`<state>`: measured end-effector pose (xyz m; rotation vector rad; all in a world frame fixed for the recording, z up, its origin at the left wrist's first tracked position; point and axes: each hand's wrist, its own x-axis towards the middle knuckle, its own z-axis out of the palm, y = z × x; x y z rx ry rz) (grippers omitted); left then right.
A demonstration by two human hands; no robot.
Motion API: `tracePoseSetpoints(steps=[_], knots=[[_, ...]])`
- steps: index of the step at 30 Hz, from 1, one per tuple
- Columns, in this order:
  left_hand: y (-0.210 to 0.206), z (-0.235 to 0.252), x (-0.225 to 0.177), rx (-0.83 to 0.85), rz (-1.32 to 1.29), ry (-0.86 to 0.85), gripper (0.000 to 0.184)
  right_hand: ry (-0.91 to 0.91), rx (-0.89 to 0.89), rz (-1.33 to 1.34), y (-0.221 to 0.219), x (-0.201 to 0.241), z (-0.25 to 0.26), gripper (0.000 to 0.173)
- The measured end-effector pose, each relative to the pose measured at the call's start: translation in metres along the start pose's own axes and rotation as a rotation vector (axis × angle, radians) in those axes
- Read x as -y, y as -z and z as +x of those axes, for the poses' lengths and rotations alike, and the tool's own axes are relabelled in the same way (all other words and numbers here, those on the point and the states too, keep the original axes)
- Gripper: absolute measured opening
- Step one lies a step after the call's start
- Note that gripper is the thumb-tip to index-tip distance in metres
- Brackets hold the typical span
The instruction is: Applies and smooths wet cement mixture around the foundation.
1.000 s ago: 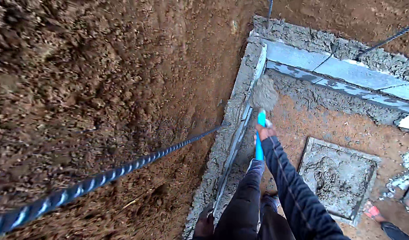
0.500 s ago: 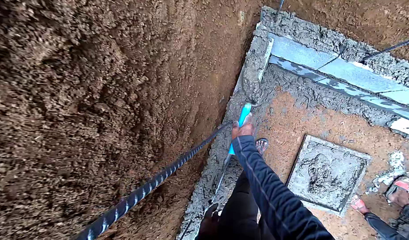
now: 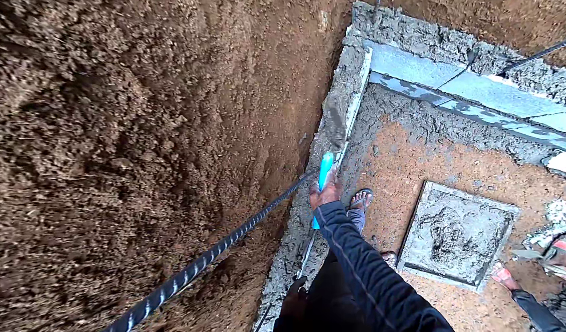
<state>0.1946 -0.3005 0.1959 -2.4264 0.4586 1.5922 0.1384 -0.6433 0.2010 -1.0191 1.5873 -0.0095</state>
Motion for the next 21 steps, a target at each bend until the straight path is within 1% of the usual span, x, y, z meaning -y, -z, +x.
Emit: tracePoseSetpoints(steps=[3, 6, 8, 11, 14, 17, 21], knots=[[0.004, 0.005, -0.003, 0.016, 0.03, -0.022, 0.039, 0.02, 0.012, -0.04, 0.006, -0.005, -0.003, 0.083], [0.003, 0.004, -0.001, 0.005, 0.047, -0.049, 0.038, -0.008, 0.0, -0.098, 0.036, -0.002, -0.008, 0.08], [0.002, 0.003, 0.001, -0.005, 0.037, -0.07, 0.039, -0.024, 0.003, -0.218, 0.066, 0.003, -0.006, 0.079], [-0.001, 0.003, 0.001, 0.008, 0.03, -0.046, 0.039, -0.003, -0.022, -0.419, 0.098, 0.007, 0.012, 0.084], [0.0, 0.005, -0.003, 0.035, 0.009, -0.02, 0.039, -0.018, 0.051, -0.659, 0.125, 0.021, 0.034, 0.092], [0.002, 0.007, -0.006, 0.039, -0.008, -0.016, 0.039, -0.01, 0.077, -0.783, 0.139, 0.025, 0.036, 0.095], [0.002, 0.009, -0.01, 0.067, -0.01, 0.0, 0.04, -0.047, 0.078, -0.858, 0.141, 0.021, 0.027, 0.096]])
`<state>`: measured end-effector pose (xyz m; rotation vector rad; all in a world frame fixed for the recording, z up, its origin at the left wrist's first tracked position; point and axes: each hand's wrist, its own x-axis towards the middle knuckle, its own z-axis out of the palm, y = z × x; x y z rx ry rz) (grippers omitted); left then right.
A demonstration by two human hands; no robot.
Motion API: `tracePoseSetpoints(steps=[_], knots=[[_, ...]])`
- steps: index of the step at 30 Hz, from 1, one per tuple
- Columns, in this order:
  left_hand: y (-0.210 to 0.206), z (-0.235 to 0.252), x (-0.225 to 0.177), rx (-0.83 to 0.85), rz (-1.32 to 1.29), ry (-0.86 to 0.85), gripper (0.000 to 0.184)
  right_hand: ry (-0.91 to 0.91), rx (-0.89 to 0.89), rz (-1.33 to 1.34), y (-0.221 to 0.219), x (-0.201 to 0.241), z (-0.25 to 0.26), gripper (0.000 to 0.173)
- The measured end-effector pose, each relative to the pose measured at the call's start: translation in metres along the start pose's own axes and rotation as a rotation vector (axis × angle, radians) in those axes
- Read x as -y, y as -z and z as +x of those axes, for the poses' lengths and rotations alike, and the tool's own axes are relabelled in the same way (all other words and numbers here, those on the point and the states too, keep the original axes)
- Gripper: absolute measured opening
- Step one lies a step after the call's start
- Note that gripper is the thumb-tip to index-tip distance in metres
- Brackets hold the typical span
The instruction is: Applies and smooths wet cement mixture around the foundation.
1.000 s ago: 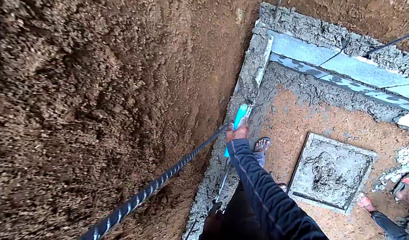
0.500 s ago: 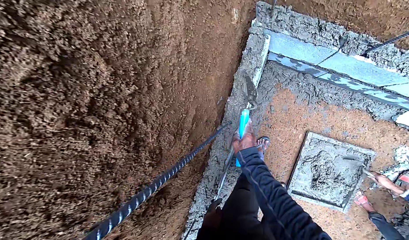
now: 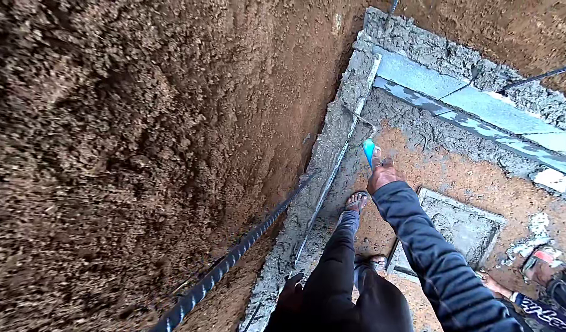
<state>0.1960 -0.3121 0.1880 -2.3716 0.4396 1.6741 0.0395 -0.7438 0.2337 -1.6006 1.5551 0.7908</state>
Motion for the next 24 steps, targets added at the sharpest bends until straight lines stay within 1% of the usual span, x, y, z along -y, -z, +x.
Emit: tracePoseSetpoints(steps=[5, 8, 13, 16, 18, 21, 24], knots=[[0.007, -0.002, -0.01, -0.005, 0.006, -0.013, 0.04, -0.027, 0.06, -0.075, 0.004, -0.003, -0.011, 0.092], [0.008, -0.003, -0.009, -0.01, 0.005, -0.015, 0.039, -0.034, 0.073, -0.06, 0.008, -0.008, -0.018, 0.09], [0.004, 0.002, -0.001, 0.0, 0.009, -0.036, 0.04, -0.062, 0.124, -0.076, 0.021, -0.004, -0.025, 0.092], [0.006, 0.002, -0.001, -0.021, 0.008, -0.065, 0.039, -0.02, 0.094, -0.104, 0.02, -0.01, -0.026, 0.091], [0.007, 0.002, 0.0, -0.017, 0.011, -0.066, 0.04, -0.002, 0.122, -0.12, 0.018, -0.014, -0.028, 0.088], [0.007, 0.007, -0.001, -0.008, 0.018, -0.065, 0.04, 0.012, 0.164, -0.078, 0.01, -0.02, -0.028, 0.085], [0.009, 0.01, -0.001, 0.0, 0.031, -0.056, 0.04, -0.007, 0.156, 0.119, 0.005, -0.02, -0.029, 0.082]])
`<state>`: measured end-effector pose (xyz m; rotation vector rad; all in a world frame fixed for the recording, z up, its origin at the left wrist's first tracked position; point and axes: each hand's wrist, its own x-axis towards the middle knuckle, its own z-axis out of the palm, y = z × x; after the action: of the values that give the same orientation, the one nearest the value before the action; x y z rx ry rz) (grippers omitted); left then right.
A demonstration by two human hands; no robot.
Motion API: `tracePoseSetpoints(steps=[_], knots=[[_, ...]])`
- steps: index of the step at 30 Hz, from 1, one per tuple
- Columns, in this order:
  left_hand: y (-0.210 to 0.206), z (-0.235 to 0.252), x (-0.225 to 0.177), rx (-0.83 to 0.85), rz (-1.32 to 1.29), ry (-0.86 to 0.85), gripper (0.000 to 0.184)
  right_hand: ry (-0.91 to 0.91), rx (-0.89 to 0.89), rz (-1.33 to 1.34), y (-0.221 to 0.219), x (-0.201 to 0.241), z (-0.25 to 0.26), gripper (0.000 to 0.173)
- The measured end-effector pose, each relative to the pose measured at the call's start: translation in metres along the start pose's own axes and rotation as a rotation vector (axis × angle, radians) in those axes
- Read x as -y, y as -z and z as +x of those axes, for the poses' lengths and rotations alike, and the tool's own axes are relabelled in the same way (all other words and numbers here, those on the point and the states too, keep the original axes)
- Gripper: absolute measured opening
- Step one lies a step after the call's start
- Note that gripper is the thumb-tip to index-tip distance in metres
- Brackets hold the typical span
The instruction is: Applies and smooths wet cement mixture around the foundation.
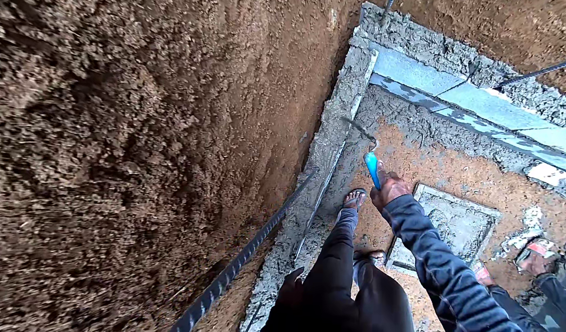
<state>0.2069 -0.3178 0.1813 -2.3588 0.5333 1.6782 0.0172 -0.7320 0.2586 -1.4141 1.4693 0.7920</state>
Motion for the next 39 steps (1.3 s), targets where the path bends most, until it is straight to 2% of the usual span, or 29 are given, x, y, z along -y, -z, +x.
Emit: tracePoseSetpoints(steps=[2, 3, 5, 7, 10, 17, 21, 25, 32, 36, 39], knots=[[0.0, 0.001, 0.004, -0.011, -0.002, -0.011, 0.039, 0.008, -0.024, 0.259, 0.0, -0.001, -0.003, 0.076], [0.0, 0.003, 0.004, -0.015, -0.007, -0.011, 0.039, 0.033, -0.027, 0.46, 0.0, -0.002, -0.004, 0.067], [0.001, 0.004, 0.003, -0.013, -0.007, 0.002, 0.039, 0.048, 0.071, 0.867, 0.006, 0.0, -0.006, 0.036], [0.003, 0.004, 0.0, -0.002, 0.01, 0.004, 0.039, 0.023, 0.192, 1.089, 0.016, 0.006, -0.006, 0.025], [0.004, 0.006, -0.002, 0.004, 0.036, -0.006, 0.04, 0.009, 0.272, 1.171, 0.025, 0.012, 0.007, 0.021], [0.006, 0.006, 0.003, 0.014, 0.046, -0.009, 0.04, -0.008, 0.512, 1.355, 0.053, 0.017, 0.02, 0.031], [0.006, 0.007, 0.002, 0.02, 0.039, -0.021, 0.04, 0.009, 0.572, 1.417, 0.054, 0.012, 0.028, 0.032], [0.008, 0.001, -0.008, 0.011, 0.045, -0.049, 0.04, -0.015, 0.579, 1.409, 0.058, 0.016, 0.027, 0.033], [0.005, 0.007, 0.0, 0.007, 0.078, -0.071, 0.039, 0.018, 0.578, 1.466, 0.062, 0.03, 0.043, 0.031], [0.004, 0.01, -0.002, 0.001, 0.098, -0.055, 0.04, 0.039, 0.548, 1.529, 0.027, 0.023, 0.046, 0.032], [0.002, 0.011, 0.0, 0.002, 0.088, -0.042, 0.04, -0.004, 0.416, 1.621, 0.0, 0.031, 0.031, 0.026]])
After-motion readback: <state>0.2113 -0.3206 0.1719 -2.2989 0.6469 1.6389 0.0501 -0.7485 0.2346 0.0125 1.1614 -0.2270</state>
